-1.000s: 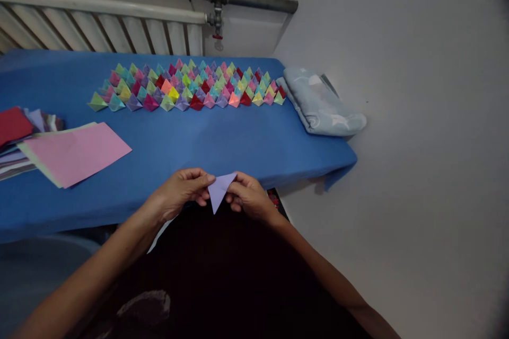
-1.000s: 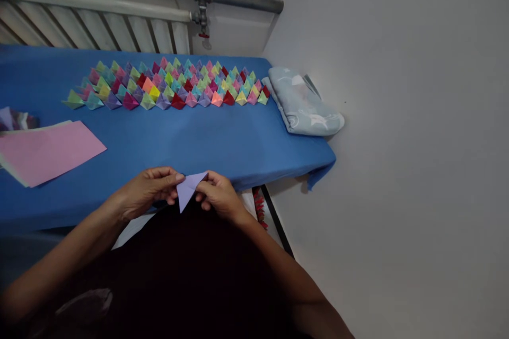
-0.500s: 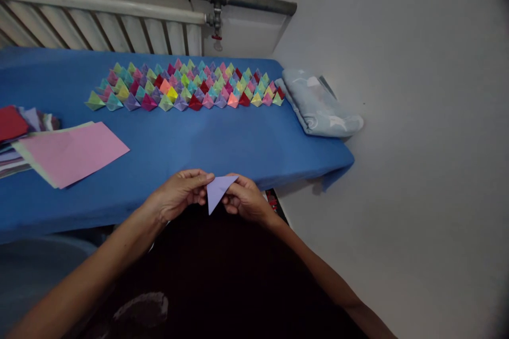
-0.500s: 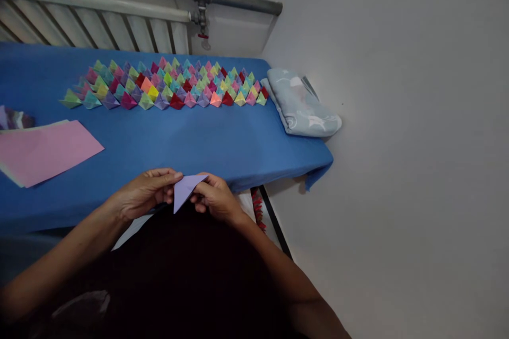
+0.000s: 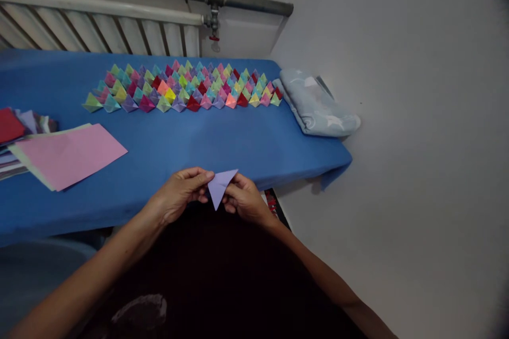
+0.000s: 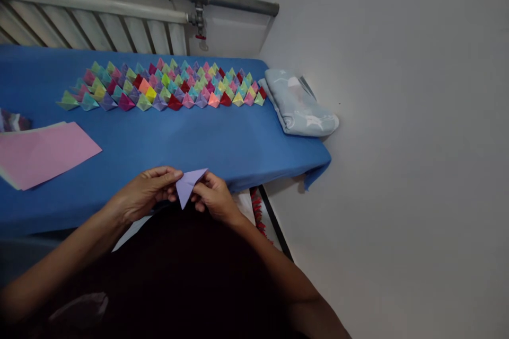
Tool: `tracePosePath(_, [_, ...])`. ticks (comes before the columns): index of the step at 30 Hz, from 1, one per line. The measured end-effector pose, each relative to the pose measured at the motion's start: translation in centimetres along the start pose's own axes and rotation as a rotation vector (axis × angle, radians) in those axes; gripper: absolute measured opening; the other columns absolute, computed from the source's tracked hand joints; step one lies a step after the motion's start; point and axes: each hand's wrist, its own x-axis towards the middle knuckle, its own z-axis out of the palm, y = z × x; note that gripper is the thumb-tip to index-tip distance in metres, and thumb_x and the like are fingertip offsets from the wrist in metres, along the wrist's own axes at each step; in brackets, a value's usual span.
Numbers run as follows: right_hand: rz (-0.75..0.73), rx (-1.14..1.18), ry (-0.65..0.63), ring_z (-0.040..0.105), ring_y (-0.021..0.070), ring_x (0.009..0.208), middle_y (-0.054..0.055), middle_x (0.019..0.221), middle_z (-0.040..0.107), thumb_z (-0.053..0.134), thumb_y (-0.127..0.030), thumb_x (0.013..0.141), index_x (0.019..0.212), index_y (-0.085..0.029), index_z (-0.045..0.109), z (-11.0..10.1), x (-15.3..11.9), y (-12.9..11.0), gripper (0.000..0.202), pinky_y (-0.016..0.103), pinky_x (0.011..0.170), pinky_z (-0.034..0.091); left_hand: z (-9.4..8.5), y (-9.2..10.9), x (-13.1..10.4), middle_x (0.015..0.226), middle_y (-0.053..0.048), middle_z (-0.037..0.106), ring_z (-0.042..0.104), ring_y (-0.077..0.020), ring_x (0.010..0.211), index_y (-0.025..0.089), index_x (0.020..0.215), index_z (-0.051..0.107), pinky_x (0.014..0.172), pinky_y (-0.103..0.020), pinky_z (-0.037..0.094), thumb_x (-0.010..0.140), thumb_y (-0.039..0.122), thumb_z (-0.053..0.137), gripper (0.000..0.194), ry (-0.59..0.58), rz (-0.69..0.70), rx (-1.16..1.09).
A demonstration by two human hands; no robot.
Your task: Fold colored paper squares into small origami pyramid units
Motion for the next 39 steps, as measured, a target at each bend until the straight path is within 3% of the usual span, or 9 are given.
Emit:
tracePosePath(5, [-0.086,-0.087,0.039,0.043,0.0046,0.043,-0.008,0.058,0.054,0.067,-0.034,0.075,0.090,-0.019,0.063,-0.1,-0.1,0.3,0.022,0.017,0.037,0.031,0.1,0.1,-0.2,0.055,0.005,0.056,0.052,-0.0069,0.051,0.017,0.062,0.066,0.051,-0.019,0.046,0.054,0.046,0.089,0.039,0.061,0.051,0.046])
tracePosePath(12, [-0.094,-0.166,0.066,0.040,0.0047,0.042,-0.009,0.053,0.051,0.064,-0.035,0.078,0.085,-0.020,0.061,0.1,-0.1,-0.4,0.018,0.019,0.039,0.028,0.1,0.2,-0.2,0.055,0.004,0.057,0.053,-0.0079,0.051,0.018,0.062,0.066,0.055,-0.021,0.046,0.060,0.044,0.084,0.032,0.040,0.089,0.123])
tracePosePath(18, [-0.044,-0.117,-0.006,0.040,0.0056,0.043,-0.009,0.055,0.051,0.068,-0.038,0.075,0.090,-0.020,0.060,-0.2,0.1,-0.5,0.025,0.019,0.040,0.027,0.1,0.6,0.1,0.058,0.003,0.057,0.052,-0.0101,0.053,0.018,0.068,0.066,0.055,-0.025,0.047,0.062,0.049,0.079,0.034,0.084,0.094,0.148])
tracePosePath(20, [-0.069,-0.166,0.074,0.038,0.0058,0.042,-0.009,0.053,0.050,0.063,-0.036,0.077,0.088,-0.020,0.059,-0.3,0.2,-0.5,0.019,0.020,0.040,0.026,0.1,0.8,-0.3,0.065,0.002,0.060,0.054,-0.0112,0.058,0.018,0.076,0.068,0.057,-0.025,0.048,0.068,0.051,0.073,0.034,0.197,0.189,0.243])
tracePosePath(23, [-0.175,-0.291,0.202,0.040,0.0072,0.046,-0.008,0.055,0.049,0.056,-0.031,0.078,0.081,-0.021,0.058,-0.3,0.5,-0.8,0.011,0.021,0.045,0.030,0.4,0.8,-1.3,0.072,0.002,0.063,0.056,-0.0125,0.063,0.020,0.082,0.067,0.061,-0.026,0.047,0.076,0.048,0.065,0.028,0.344,0.449,0.522])
tracePosePath(28, [-0.383,-0.576,0.260,0.048,0.0108,0.060,-0.004,0.066,0.054,0.051,-0.028,0.079,0.078,-0.021,0.057,0.4,0.8,-1.6,0.009,0.023,0.058,0.039,1.1,-0.4,-1.6,0.081,0.000,0.065,0.063,-0.0162,0.072,0.022,0.088,0.063,0.067,-0.030,0.051,0.077,0.031,0.062,0.015,0.201,0.754,0.935])
tracePosePath(33, [-0.512,-0.854,0.242,0.047,0.0118,0.061,-0.003,0.067,0.055,0.048,-0.023,0.083,0.075,-0.022,0.052,0.8,1.0,-2.3,0.010,0.024,0.058,0.036,0.8,-1.6,-0.1,0.087,-0.004,0.069,0.067,-0.0187,0.076,0.020,0.096,0.057,0.069,-0.032,0.055,0.083,0.026,0.059,0.014,0.342,0.871,1.089])
tracePosePath(39, [-0.582,-0.990,0.225,0.043,0.0118,0.059,-0.003,0.065,0.051,0.046,-0.024,0.089,0.071,-0.023,0.044,1.1,1.3,-2.8,0.018,0.025,0.058,0.031,0.7,-2.2,0.8,0.094,-0.010,0.073,0.071,-0.0209,0.078,0.016,0.111,0.055,0.069,-0.032,0.057,0.090,0.021,0.055,0.022,0.470,0.984,1.261])
